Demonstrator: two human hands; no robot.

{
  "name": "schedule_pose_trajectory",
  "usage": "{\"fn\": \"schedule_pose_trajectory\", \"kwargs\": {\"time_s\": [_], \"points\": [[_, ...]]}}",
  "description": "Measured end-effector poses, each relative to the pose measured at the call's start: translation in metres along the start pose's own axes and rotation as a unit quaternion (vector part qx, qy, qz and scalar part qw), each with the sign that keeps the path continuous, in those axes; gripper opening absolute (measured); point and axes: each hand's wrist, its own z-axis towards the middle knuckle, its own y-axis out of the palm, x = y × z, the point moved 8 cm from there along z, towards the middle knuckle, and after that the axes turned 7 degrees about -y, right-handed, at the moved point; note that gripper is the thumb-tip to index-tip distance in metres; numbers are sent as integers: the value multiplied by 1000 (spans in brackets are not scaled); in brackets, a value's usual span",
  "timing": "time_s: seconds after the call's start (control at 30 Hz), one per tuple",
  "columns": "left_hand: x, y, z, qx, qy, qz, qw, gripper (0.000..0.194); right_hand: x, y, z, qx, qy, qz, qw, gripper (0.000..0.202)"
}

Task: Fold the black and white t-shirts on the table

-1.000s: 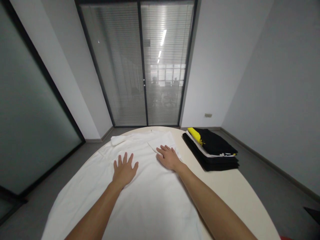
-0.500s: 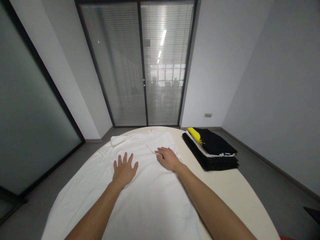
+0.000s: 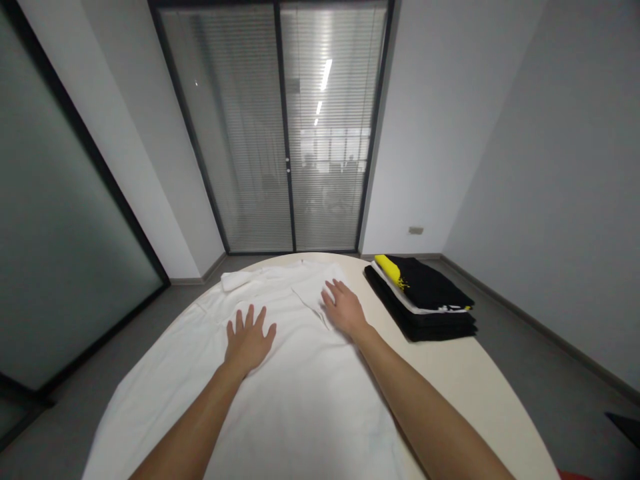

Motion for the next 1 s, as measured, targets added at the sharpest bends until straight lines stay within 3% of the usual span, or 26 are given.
{"fn": "schedule_pose_trajectory", "kwargs": {"time_s": [0.07, 0.17, 0.23, 0.47, 0.73, 1.0], "points": [[0, 1, 0, -1, 1, 0, 1000, 67, 11, 1, 0, -5, 35, -43, 998, 64], [0, 1, 0, -5, 0, 0, 1000, 67, 21, 16, -1, -73, 60, -76, 993, 67], [0, 0, 0, -8, -2, 1, 1000, 67, 25, 20, -1, -87, 70, -83, 990, 68], [1, -1, -1, -10, 0, 3, 1000, 67, 24, 19, 1, -70, 49, -83, 993, 67], [2, -4, -2, 2, 4, 2, 1000, 66, 25, 8, 3, -42, 32, -66, 996, 51], [4, -7, -5, -1, -2, 10, 1000, 65, 39, -1, 28, -72, 74, -82, 991, 60]]}}
